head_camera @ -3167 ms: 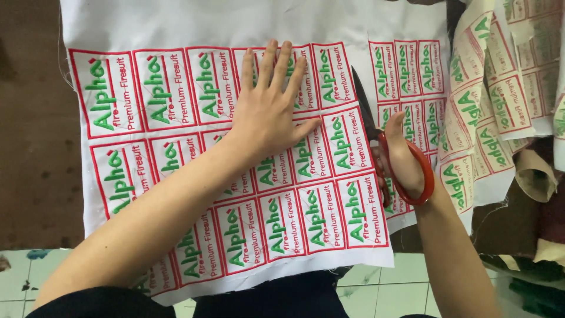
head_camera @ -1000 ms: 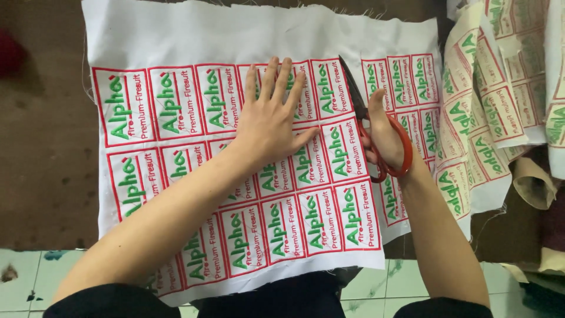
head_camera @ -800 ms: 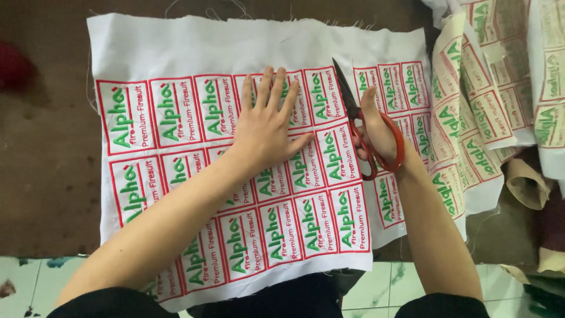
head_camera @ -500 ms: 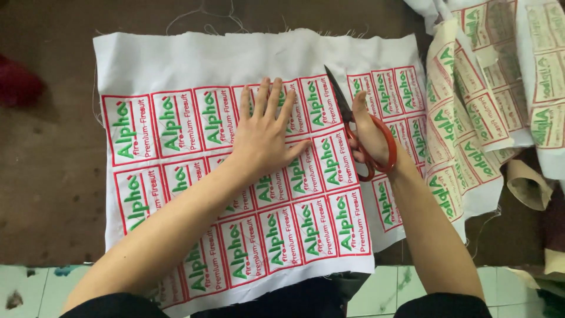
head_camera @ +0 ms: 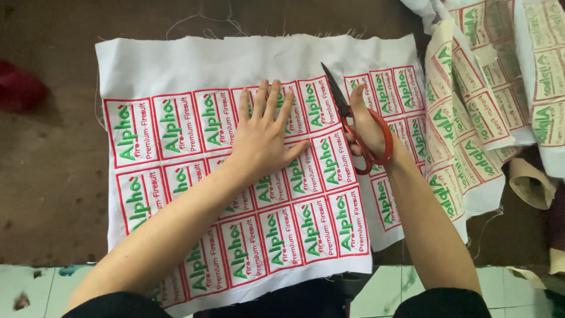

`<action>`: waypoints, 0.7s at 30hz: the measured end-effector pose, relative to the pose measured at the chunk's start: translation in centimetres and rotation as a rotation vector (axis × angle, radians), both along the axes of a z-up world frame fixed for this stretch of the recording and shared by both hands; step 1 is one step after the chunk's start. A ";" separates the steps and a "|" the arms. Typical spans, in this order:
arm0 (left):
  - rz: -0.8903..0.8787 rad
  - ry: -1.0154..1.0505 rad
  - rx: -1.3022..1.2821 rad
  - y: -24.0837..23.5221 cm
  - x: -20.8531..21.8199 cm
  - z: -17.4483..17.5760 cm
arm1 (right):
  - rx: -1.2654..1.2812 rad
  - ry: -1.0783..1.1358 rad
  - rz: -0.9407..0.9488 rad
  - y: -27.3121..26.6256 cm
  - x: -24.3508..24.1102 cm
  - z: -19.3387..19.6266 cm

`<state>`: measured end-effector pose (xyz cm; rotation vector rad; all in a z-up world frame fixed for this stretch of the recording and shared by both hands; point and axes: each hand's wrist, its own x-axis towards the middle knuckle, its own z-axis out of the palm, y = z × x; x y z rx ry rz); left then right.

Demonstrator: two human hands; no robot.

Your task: Cutting individual fabric labels from a printed sheet using scissors

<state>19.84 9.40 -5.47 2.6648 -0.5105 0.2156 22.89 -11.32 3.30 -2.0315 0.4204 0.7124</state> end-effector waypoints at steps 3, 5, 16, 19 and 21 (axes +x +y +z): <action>0.000 0.023 0.019 0.1 -0.1 0.3 | 0.007 -0.024 0.009 0.5 0.9 0.4; 0.000 0.038 0.028 0.0 0.0 0.4 | -0.008 -0.005 0.009 1.4 1.5 1.2; -0.003 0.052 0.036 0.1 -0.1 0.6 | 0.030 -0.018 -0.011 1.2 3.1 0.1; -0.005 0.055 0.043 0.1 0.0 0.7 | 0.022 -0.039 0.022 0.7 3.7 -0.6; -0.012 0.061 0.049 0.0 0.0 0.7 | 0.011 -0.046 0.033 0.5 3.5 -0.9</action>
